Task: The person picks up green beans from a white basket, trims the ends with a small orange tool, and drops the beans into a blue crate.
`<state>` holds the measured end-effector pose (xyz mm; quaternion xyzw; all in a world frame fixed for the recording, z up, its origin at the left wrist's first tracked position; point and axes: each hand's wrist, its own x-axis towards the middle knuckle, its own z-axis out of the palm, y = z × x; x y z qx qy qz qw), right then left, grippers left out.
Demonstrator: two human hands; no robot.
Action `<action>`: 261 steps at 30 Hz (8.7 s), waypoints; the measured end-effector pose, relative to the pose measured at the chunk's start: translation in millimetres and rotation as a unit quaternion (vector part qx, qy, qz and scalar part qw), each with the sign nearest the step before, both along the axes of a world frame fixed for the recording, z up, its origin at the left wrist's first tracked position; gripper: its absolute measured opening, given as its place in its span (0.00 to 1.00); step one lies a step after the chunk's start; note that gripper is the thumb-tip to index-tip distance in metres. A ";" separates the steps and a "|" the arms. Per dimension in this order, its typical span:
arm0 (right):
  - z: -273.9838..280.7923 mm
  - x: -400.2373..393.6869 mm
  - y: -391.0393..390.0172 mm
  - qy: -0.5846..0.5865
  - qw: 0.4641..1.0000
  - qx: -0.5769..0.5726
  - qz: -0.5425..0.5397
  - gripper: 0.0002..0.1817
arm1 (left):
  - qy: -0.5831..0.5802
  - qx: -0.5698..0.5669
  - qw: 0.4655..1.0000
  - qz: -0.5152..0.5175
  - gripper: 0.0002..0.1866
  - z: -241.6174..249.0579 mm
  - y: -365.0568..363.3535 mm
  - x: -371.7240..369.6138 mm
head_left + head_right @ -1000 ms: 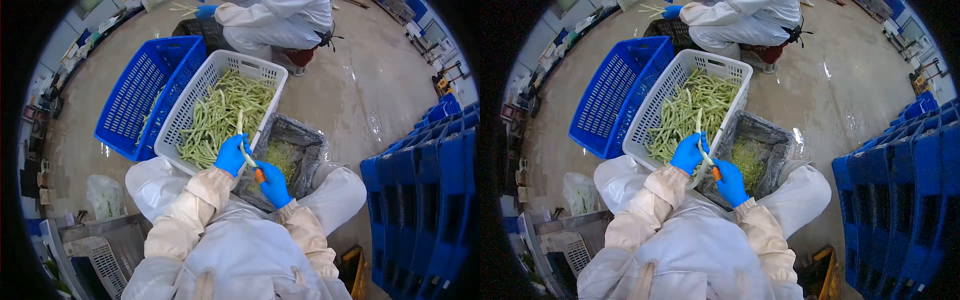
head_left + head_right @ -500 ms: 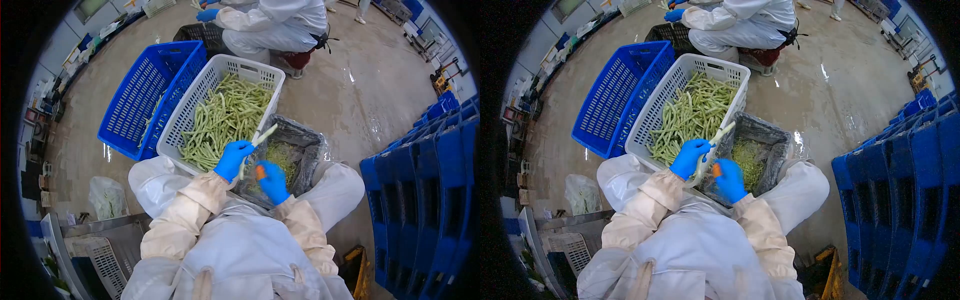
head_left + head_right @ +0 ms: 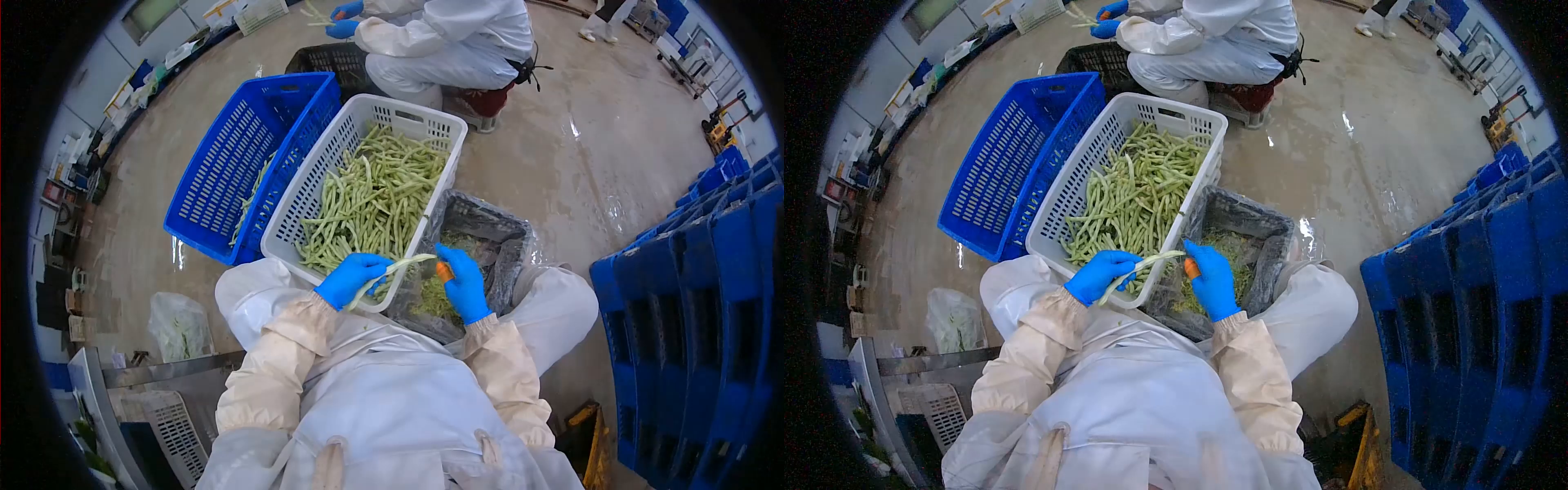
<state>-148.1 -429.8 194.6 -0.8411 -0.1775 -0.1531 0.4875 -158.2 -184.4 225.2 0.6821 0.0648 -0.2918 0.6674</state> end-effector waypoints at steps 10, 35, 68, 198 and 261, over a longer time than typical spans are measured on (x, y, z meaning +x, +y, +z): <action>-5.0 -6.1 5.4 0.050 0.998 -0.013 0.042 0.10 | 0.029 0.003 1.000 0.002 0.14 4.2 -1.8 -6.0; -70.1 -2.4 -15.7 0.345 0.892 0.224 -0.189 0.07 | -0.352 0.282 0.767 0.456 0.12 77.8 252.8 101.3; -25.5 0.3 43.2 0.297 0.945 0.137 0.010 0.13 | 0.085 -0.339 0.904 0.248 0.13 -26.1 49.5 87.6; 27.0 2.8 -2.9 0.267 0.901 0.337 0.060 0.13 | -0.185 0.060 0.979 0.069 0.13 -14.1 -12.2 -4.1; -30.1 7.4 -20.4 0.185 0.907 -0.336 -0.174 0.09 | -0.289 0.556 0.771 0.116 0.13 18.5 205.9 116.6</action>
